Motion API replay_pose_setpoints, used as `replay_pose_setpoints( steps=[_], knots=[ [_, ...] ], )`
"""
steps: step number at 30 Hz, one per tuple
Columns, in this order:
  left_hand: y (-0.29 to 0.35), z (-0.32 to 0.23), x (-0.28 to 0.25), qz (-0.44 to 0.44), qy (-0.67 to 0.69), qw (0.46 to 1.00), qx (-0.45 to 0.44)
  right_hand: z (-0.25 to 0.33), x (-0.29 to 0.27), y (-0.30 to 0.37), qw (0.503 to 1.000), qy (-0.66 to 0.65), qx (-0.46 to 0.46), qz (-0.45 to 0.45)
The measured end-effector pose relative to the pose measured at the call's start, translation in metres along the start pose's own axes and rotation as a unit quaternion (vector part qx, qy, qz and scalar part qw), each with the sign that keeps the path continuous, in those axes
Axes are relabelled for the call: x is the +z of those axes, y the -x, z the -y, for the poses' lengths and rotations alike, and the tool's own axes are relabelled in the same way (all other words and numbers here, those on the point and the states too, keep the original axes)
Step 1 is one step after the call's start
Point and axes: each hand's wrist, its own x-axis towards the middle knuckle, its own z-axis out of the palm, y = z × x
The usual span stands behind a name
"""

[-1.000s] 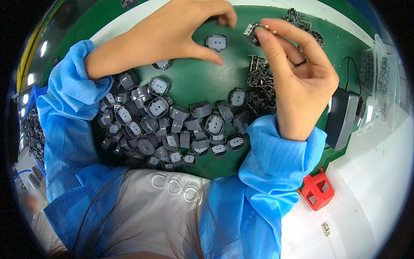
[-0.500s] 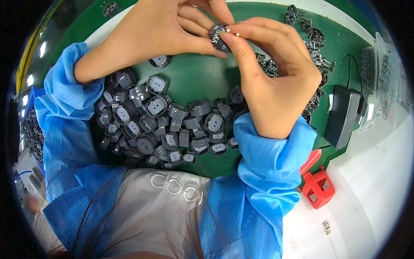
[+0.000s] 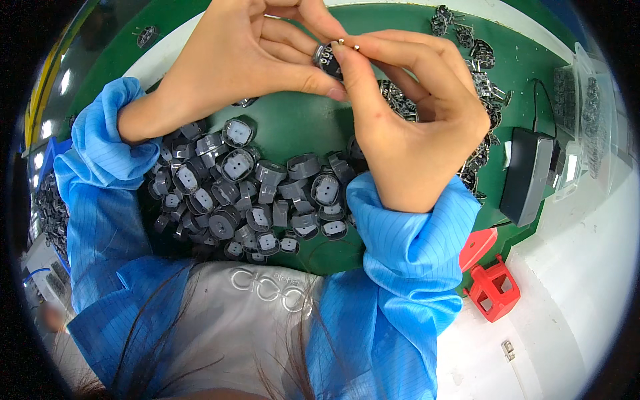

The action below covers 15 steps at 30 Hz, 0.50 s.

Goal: The person assembles electrical plugs by hand, picking up a grey plastic housing and a metal prong component, fitting the prongs into the housing, and placing the assembled unit onto the table.

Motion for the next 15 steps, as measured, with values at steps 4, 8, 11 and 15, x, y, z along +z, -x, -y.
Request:
replay_pose_setpoints(
  steps=[4, 8, 11, 15],
  knots=[
    [-0.002, 0.008, -0.002, 0.002, -0.027, 0.98, 0.197, -0.002, 0.001, -0.001, 0.999, 0.02, -0.02, 0.024],
    [-0.006, -0.007, -0.006, 0.015, 0.098, 0.978, -0.183, -0.008, -0.009, -0.006, 0.998, 0.025, -0.008, 0.048],
    [-0.016, 0.027, -0.018, 0.1, 0.051, 0.975, 0.192, 0.006, -0.001, -0.007, 0.955, -0.234, 0.178, 0.05],
    [-0.006, -0.006, -0.005, 0.021, 0.021, 0.995, -0.098, -0.001, -0.014, -0.008, 0.941, -0.249, 0.175, 0.151]
  ],
)
